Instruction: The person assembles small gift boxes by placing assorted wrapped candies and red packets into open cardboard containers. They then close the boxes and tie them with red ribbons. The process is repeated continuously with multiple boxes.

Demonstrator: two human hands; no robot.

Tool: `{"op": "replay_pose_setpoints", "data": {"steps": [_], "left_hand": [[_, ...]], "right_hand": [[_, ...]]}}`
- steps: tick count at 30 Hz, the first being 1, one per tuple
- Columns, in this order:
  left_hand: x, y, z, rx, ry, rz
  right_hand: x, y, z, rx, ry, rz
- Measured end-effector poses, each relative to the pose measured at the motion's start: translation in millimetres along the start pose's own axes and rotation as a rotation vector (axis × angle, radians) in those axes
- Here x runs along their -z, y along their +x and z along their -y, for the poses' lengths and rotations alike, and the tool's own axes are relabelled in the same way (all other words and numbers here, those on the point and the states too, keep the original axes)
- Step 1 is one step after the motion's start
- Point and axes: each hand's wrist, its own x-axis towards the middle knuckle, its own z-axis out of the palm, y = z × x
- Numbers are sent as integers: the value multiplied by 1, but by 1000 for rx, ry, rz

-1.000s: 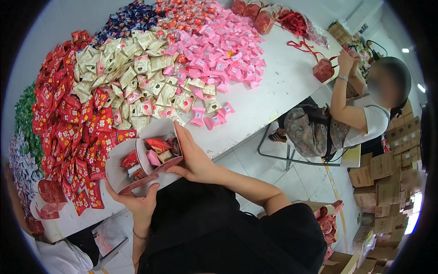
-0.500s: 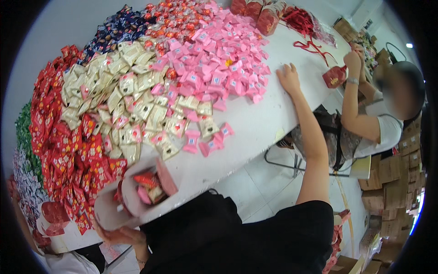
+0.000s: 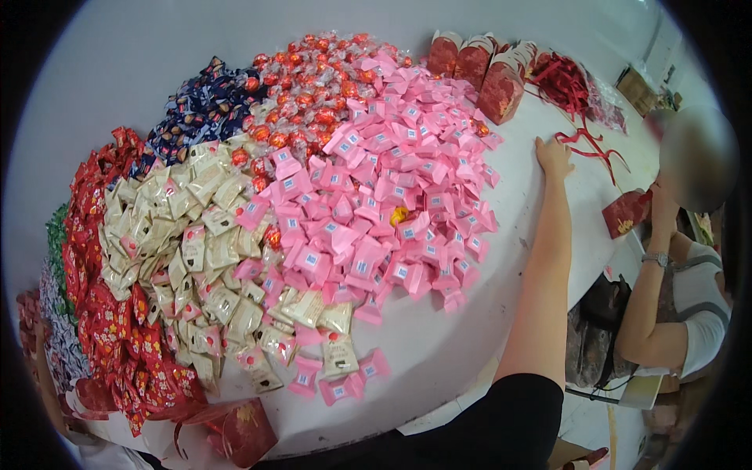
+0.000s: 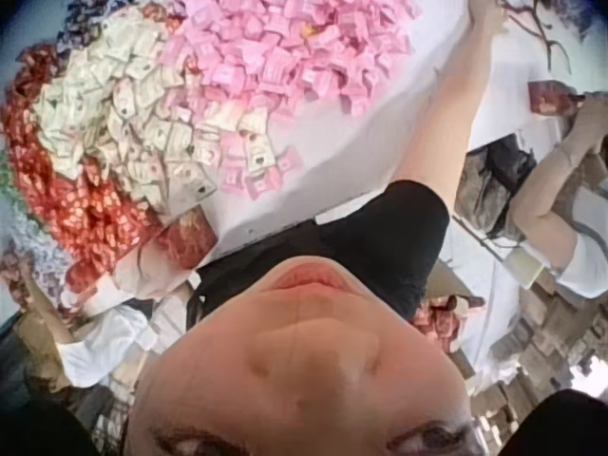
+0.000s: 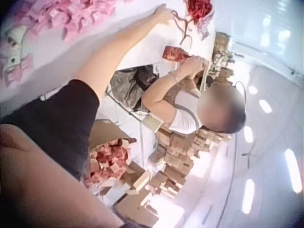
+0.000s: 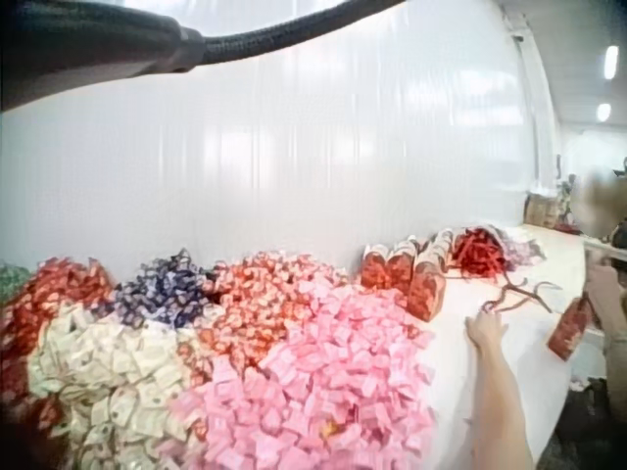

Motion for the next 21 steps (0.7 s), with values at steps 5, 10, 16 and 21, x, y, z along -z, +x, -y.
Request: {"op": "replay_pose_setpoints", "data": {"steps": [5,10,16,21], "left_hand": [[29,-3,-1,53,-73,-55],[12,19,-18,-77,-290,54],[24,16,-130,-853,-667,523],[13,10,-196,-808,-679,1227]], "right_hand": [[12,-37,24,82,671,-232],[133,-212,-3,298,1307,-255],[299,-478,-5,1045,1185,44],[357,-577,1,1366,1238,371]]}}
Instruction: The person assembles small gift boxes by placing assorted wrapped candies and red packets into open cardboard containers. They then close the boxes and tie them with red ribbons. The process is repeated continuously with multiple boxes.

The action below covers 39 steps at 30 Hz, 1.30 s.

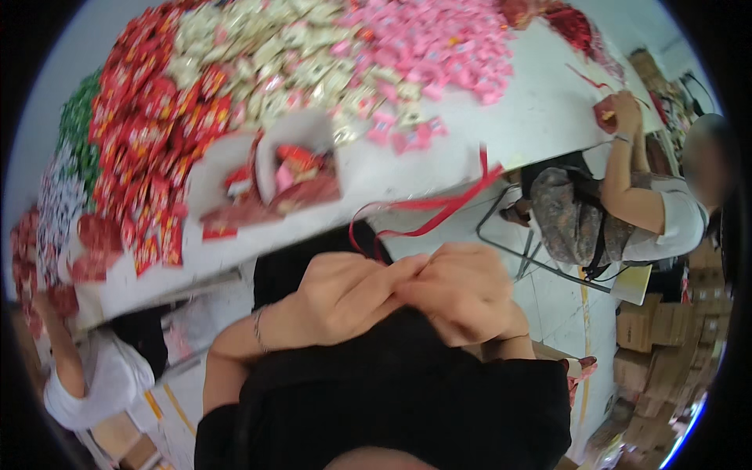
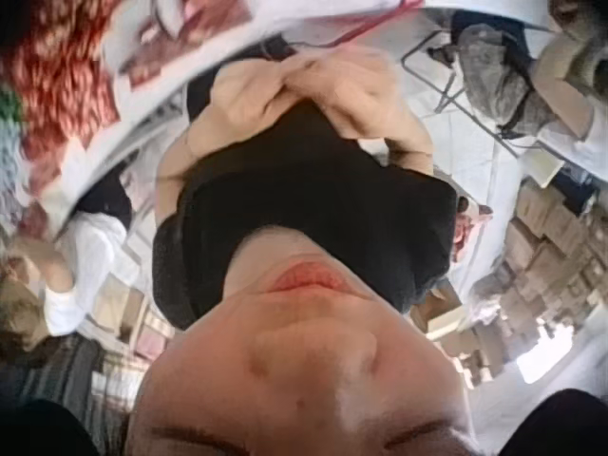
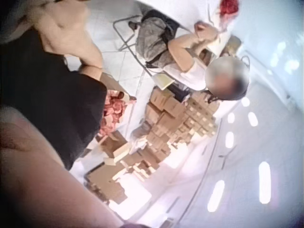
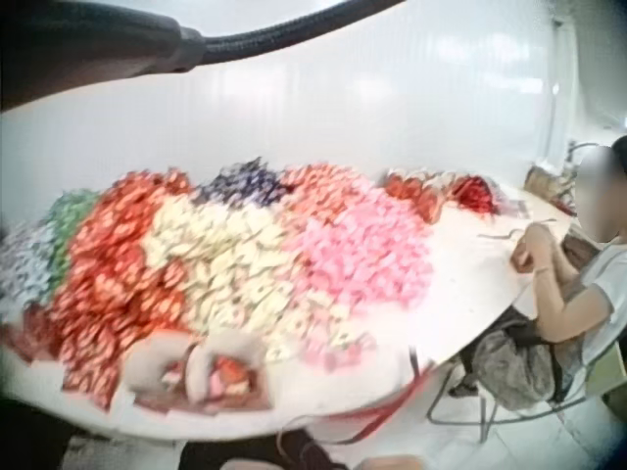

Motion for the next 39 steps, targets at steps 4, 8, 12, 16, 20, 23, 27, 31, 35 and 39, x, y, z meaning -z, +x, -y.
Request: {"op": "replay_pose_setpoints", "data": {"steps": [4,8,12,16,20,23,27,31,35,39], "left_hand": [[37,-29,-4,183,-324,71],[79,-72,-17,758,-558,-256],[66,-60,-15,529,-34,-319],[55,-34,-8,346,187,-386],[67,-47,-1,575,60,-757],[76,-63,4,667,-55,-900],[91,-82,8,733,163,-1052],[117,-106,16,796,313,-1157],[107,-126,11,968,270,-833],[56,-78,-16,886,186,-582]], "right_hand": [[11,-8,22,-375,78,255],[13,-22,-17,-374,528,659],[-22,3,-18,-404,295,257],[-79,30,0,-498,527,431],[-66,28,-5,-703,601,156],[-36,10,-28,-596,780,280],[-2,-20,-56,-628,847,19],[63,-68,-92,-113,1362,-471],[80,-68,-88,-69,1574,-566],[13,-44,-60,-562,742,-403]]}}
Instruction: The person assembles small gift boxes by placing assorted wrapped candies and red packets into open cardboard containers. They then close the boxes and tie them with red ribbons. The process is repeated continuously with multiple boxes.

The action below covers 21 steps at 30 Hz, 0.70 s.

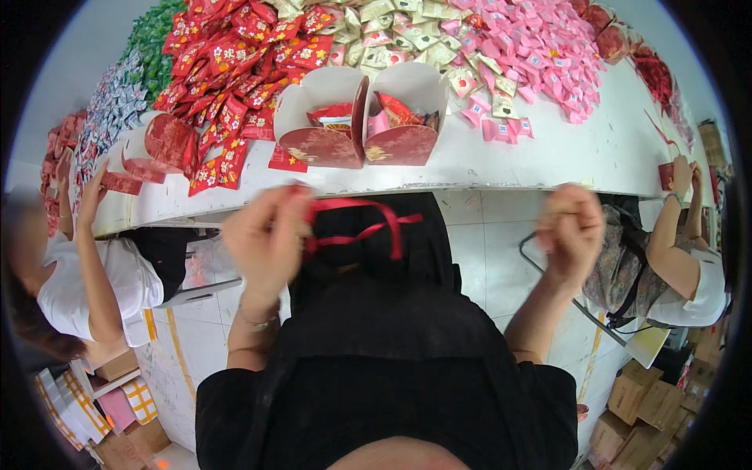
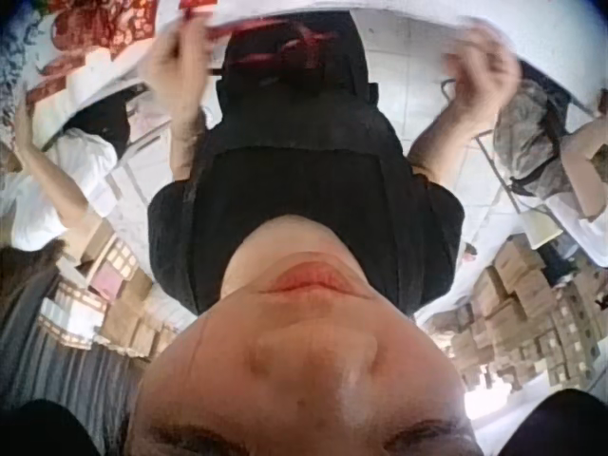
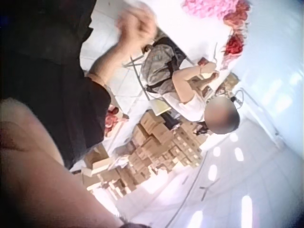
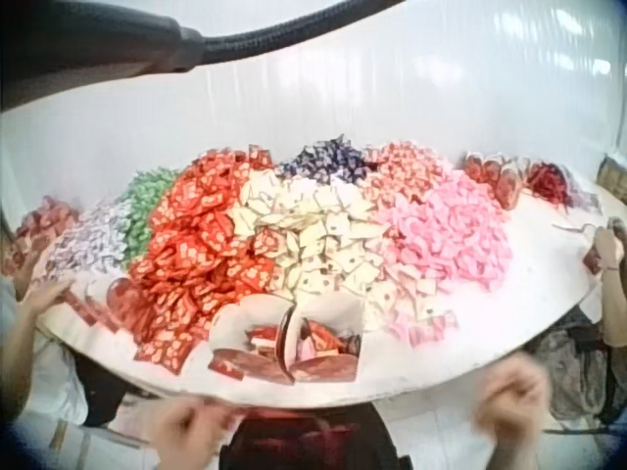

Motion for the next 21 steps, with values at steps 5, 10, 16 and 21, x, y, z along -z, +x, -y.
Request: {"op": "replay_pose_setpoints", "data": {"steps": [5,10,16,21], "left_hand": [[-29,13,-42,-689,-67,364],[-30,20,-46,-628,-60,401],[-47,19,-51,-398,-29,151],[-55,21,-51,-224,-95,149]], "right_hand": [[-89,-1,15,-76,-229,586],[-84,3,4,-100,-158,583],[-64,8,15,-344,235,705],[7,36,8,417,407,895]]}}
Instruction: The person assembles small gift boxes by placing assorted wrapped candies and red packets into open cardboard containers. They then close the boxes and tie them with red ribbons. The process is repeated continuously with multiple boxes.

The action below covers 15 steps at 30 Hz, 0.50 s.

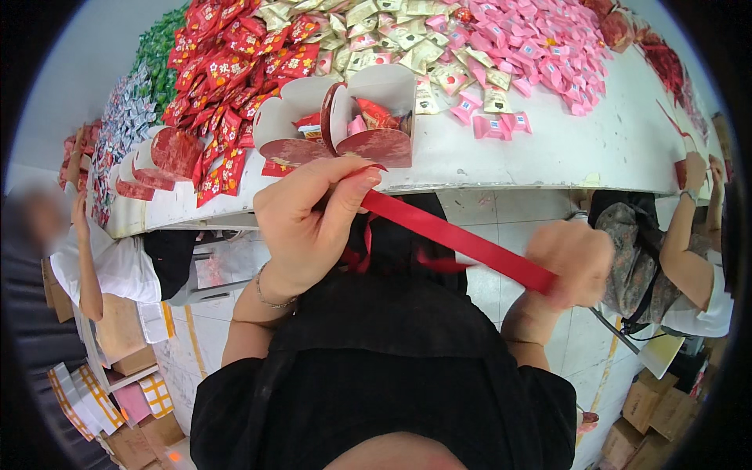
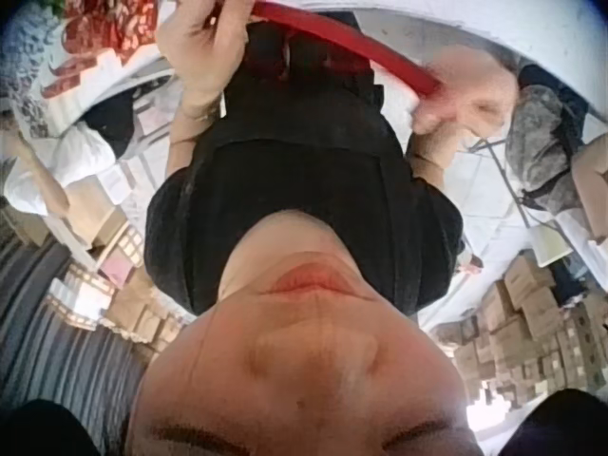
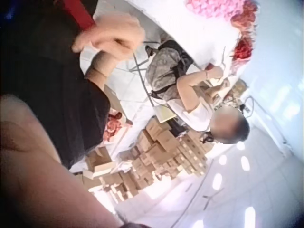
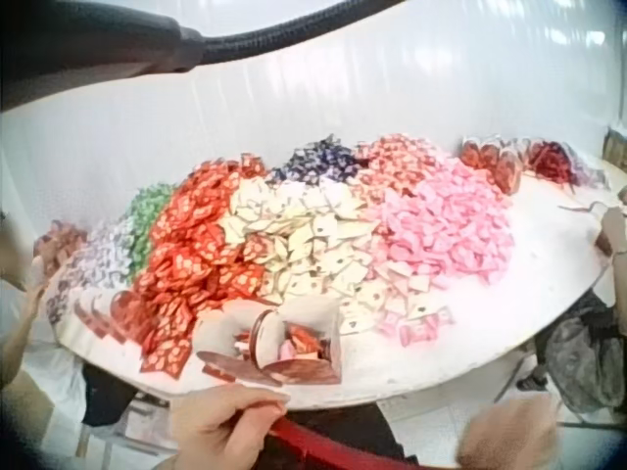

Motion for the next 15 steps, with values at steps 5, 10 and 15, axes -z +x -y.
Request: {"op": "replay_pose_setpoints", "data": {"steps": [5,10,15], "left_hand": [[-10,2,-10,77,-12,60],[-18,1,-1,-16,30,93],[-19,-3,0,67,145,384]], "right_hand": [[12,-12,45,122,-359,-173],[43,-21,61,297,-327,-167],[17,-14,52,299,148,-836]]}}
